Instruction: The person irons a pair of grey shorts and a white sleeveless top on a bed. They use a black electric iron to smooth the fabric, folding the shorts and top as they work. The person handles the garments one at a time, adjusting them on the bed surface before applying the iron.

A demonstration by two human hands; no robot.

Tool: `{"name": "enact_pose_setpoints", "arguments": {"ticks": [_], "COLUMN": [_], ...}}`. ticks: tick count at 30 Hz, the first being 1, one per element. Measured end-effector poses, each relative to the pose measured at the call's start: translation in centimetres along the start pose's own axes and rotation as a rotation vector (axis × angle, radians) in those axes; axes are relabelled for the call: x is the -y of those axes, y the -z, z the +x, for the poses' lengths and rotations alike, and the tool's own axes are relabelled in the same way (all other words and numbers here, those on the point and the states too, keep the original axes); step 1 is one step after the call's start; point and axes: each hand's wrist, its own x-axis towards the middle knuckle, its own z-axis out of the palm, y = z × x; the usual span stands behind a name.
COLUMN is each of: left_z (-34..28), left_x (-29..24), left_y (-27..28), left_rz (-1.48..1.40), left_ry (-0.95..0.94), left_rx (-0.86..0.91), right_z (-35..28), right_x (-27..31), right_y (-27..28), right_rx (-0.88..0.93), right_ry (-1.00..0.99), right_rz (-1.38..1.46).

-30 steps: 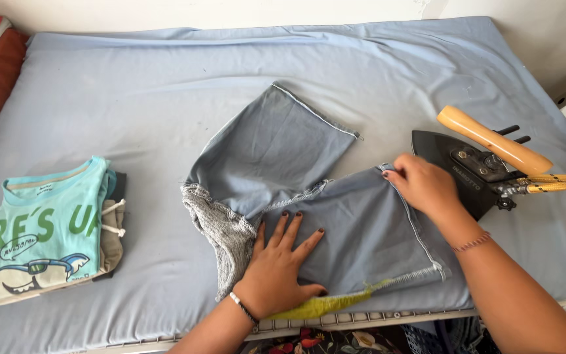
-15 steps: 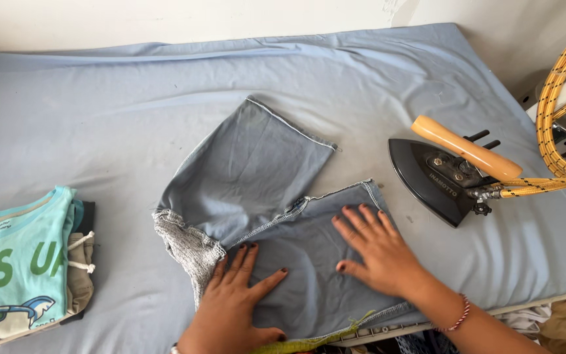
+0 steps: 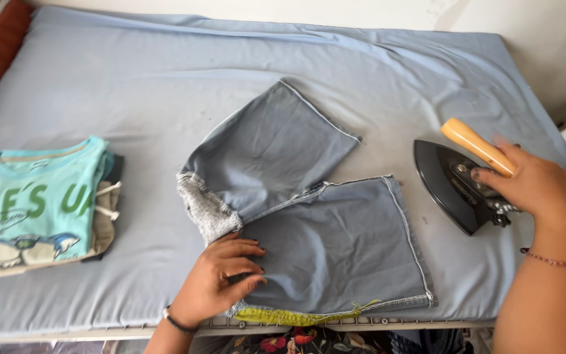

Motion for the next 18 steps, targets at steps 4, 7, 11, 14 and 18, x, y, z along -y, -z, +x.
{"name": "enact_pose_setpoints", "arguments": {"ticks": [4, 7, 11, 14, 18], "left_z": [-0.5, -0.7, -0.8, -0.8, -0.8], "left_x": [0.6, 0.5, 0.2, 0.1, 0.1], "left_y": [-0.4, -0.6, -0.3, -0.1, -0.1], "left_rz": [-0.035, 0.000, -0.005, 0.001, -0.005], "left_ry": [-0.049, -0.052, -0.086, -0.098, -0.101], "left_rx": [-0.097, -0.143, -0.154, -0.166, -0.152], "right_z": [-0.4, -2.8, -6.4, -7.6, -9.2], "right_x": [-2.2, -2.9, -2.7, -1.4, 0.6], "right_y": [-2.7, -3.9, -3.4, -2.1, 1.2], "right_rx": [0.032, -0.128, -0.230, -0.229, -0.089], "right_ry": [-0.063, 0.020, 0.012, -0.004, 0.058], "right_rz": [-0.066, -0.103, 0.226, 0.589, 0.664]}}
